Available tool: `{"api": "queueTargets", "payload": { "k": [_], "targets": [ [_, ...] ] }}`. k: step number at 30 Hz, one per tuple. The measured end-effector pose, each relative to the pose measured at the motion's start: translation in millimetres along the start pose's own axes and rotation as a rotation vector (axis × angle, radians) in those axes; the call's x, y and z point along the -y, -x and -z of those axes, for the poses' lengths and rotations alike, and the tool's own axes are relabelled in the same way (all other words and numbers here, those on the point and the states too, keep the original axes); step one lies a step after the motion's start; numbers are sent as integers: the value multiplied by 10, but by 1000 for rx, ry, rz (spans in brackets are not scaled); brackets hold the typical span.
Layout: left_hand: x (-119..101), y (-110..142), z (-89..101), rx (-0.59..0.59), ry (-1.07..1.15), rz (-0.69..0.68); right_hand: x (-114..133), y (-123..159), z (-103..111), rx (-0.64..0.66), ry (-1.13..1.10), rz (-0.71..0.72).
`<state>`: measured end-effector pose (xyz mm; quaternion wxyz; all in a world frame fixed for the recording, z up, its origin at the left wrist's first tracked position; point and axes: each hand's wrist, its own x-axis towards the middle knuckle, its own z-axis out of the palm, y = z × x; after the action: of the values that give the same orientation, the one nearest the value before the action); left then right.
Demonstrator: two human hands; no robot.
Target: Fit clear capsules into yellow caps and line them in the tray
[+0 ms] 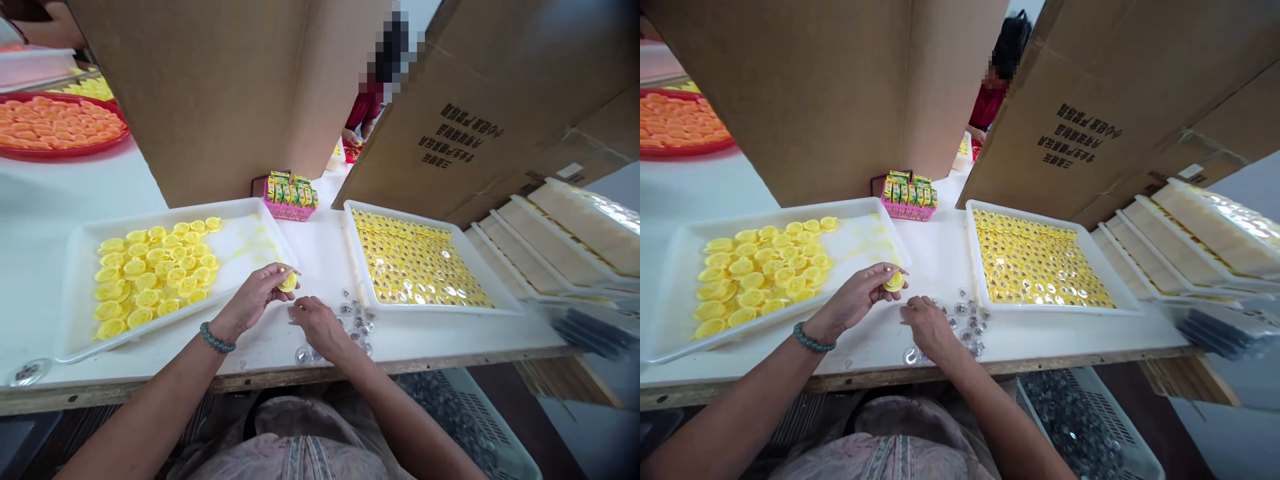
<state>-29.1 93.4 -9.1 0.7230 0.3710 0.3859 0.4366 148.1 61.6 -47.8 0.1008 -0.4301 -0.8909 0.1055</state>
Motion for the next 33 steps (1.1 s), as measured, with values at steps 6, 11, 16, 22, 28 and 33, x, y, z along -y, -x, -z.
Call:
{"api": "queueTargets", "payload": {
  "k": [6, 11, 16, 22, 28, 33],
  "targets": [
    [82, 7, -105, -4, 64, 37, 83, 75, -44, 13, 189, 13],
    [249, -1, -125, -22, 144, 81, -41, 202, -34, -120, -60, -122],
    [337, -4, -108, -20, 80, 58, -123, 292, 30, -371, -427, -333],
    [390, -36, -91, -39, 70, 126, -179, 189, 279, -357, -941, -475],
    [471, -73, -133, -35, 55, 104, -197, -61, 379, -265, -1098, -467],
    [483, -70, -157, 9, 54, 73, -185, -147, 345, -229, -1187, -523]
  ]
}}
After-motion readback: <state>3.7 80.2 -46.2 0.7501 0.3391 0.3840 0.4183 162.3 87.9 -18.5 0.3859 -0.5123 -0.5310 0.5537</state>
